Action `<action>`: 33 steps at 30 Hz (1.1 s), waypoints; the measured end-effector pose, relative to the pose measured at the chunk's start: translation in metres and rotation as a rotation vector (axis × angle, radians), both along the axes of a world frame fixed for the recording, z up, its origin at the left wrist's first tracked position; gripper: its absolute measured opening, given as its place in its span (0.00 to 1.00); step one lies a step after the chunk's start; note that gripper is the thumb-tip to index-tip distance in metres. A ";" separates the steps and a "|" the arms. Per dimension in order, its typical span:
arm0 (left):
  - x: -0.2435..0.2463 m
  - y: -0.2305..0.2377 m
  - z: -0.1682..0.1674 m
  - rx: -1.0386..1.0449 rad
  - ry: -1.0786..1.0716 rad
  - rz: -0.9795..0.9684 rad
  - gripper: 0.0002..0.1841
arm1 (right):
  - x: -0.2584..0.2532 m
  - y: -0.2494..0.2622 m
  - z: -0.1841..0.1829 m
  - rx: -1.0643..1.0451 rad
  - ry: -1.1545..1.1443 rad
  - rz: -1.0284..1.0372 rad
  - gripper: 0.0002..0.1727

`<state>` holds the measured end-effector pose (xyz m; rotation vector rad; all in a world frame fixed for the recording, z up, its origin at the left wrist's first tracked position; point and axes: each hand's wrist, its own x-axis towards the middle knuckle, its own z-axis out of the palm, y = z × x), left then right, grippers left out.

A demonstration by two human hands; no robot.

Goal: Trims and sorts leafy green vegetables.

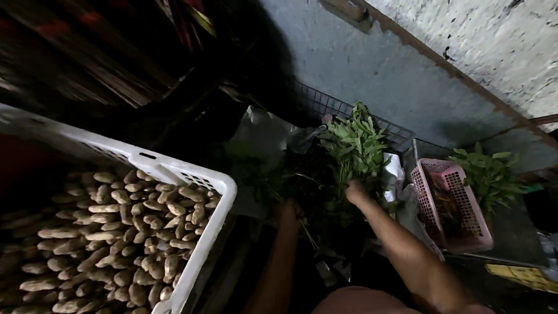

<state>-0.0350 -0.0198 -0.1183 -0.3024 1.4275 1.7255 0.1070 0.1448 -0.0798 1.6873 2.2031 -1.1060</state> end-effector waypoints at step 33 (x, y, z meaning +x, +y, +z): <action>0.075 0.018 0.028 0.144 0.267 -0.157 0.14 | 0.002 -0.074 0.032 0.114 0.405 0.129 0.26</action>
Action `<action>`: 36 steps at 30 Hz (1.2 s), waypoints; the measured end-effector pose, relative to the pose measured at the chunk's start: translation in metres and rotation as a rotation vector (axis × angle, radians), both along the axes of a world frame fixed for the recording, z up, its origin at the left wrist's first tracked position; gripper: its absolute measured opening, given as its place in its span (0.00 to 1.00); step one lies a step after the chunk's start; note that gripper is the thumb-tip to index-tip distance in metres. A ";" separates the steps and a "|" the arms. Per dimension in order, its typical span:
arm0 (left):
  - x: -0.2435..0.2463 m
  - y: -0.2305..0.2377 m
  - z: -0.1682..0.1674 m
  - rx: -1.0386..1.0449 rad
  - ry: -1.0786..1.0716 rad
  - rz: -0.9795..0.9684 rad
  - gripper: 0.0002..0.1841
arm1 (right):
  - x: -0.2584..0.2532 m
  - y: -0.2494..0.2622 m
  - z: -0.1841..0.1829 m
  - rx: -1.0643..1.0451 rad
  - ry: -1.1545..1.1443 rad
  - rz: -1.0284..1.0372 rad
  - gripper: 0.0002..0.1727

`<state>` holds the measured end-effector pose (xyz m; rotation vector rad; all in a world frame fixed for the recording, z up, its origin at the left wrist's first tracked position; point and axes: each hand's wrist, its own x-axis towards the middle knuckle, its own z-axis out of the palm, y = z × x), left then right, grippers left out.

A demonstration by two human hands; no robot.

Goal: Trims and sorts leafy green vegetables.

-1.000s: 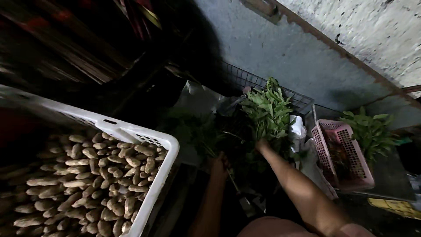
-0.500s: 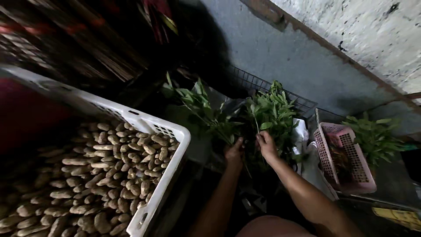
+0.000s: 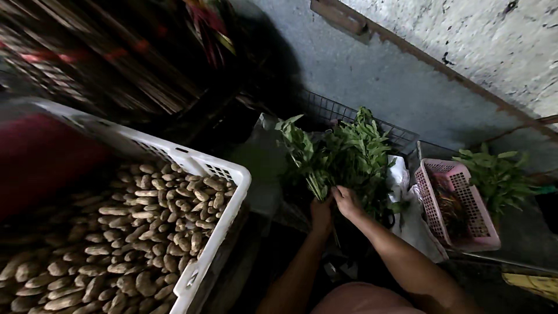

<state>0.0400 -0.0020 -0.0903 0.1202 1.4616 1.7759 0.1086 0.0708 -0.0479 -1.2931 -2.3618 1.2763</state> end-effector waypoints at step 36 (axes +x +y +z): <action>-0.114 -0.032 0.013 -0.128 0.148 0.394 0.10 | -0.036 0.058 -0.052 0.109 -0.224 0.109 0.36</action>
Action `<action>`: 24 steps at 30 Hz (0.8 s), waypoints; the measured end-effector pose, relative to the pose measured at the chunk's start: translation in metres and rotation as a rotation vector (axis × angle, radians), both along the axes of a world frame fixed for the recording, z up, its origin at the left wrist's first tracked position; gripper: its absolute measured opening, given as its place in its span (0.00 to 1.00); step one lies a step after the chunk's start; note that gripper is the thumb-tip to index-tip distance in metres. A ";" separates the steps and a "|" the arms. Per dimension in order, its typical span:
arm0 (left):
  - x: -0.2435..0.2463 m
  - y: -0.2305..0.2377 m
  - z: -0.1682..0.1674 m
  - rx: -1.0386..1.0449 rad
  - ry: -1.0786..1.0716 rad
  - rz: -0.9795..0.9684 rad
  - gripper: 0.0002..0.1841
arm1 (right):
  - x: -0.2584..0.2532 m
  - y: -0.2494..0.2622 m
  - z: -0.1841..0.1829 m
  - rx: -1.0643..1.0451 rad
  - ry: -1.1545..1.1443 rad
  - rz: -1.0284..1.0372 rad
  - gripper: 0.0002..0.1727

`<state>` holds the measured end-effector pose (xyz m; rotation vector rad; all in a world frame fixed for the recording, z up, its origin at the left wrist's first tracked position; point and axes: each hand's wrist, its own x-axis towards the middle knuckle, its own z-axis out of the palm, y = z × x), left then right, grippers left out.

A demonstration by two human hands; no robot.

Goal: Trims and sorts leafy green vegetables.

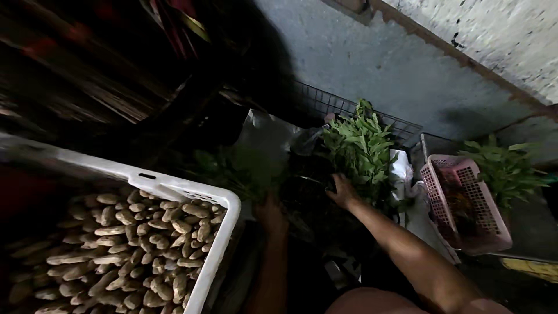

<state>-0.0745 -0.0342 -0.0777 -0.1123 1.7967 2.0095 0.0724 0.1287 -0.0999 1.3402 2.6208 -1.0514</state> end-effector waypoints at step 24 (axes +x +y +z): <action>0.044 0.031 0.048 0.011 0.147 -0.038 0.15 | 0.095 -0.047 0.025 0.284 0.118 0.122 0.20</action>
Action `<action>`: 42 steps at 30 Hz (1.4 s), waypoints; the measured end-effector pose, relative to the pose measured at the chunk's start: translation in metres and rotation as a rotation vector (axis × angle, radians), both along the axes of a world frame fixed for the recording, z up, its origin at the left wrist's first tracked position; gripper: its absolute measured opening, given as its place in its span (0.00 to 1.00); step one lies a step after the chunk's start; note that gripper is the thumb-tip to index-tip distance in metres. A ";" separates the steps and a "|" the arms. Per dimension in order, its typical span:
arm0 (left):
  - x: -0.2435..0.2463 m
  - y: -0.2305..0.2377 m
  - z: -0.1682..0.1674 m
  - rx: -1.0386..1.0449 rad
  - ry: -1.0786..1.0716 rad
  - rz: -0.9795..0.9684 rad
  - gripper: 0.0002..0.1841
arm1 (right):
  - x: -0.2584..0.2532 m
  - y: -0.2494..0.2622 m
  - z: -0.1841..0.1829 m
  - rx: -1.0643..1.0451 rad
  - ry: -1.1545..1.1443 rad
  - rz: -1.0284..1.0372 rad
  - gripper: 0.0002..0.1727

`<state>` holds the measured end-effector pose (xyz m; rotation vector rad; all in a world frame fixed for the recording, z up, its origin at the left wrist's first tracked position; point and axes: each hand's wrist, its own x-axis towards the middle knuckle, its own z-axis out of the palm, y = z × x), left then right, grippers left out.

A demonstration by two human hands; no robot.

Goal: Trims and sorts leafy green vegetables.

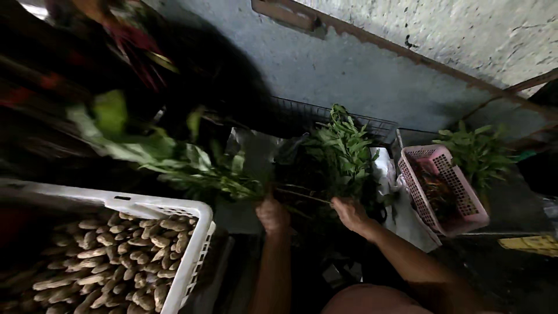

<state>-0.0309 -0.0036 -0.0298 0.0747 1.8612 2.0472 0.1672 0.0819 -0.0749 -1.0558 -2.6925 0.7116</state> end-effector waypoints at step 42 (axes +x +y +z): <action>0.083 0.015 0.012 0.259 -0.316 -0.462 0.07 | 0.047 0.065 0.054 -0.201 0.585 -0.362 0.30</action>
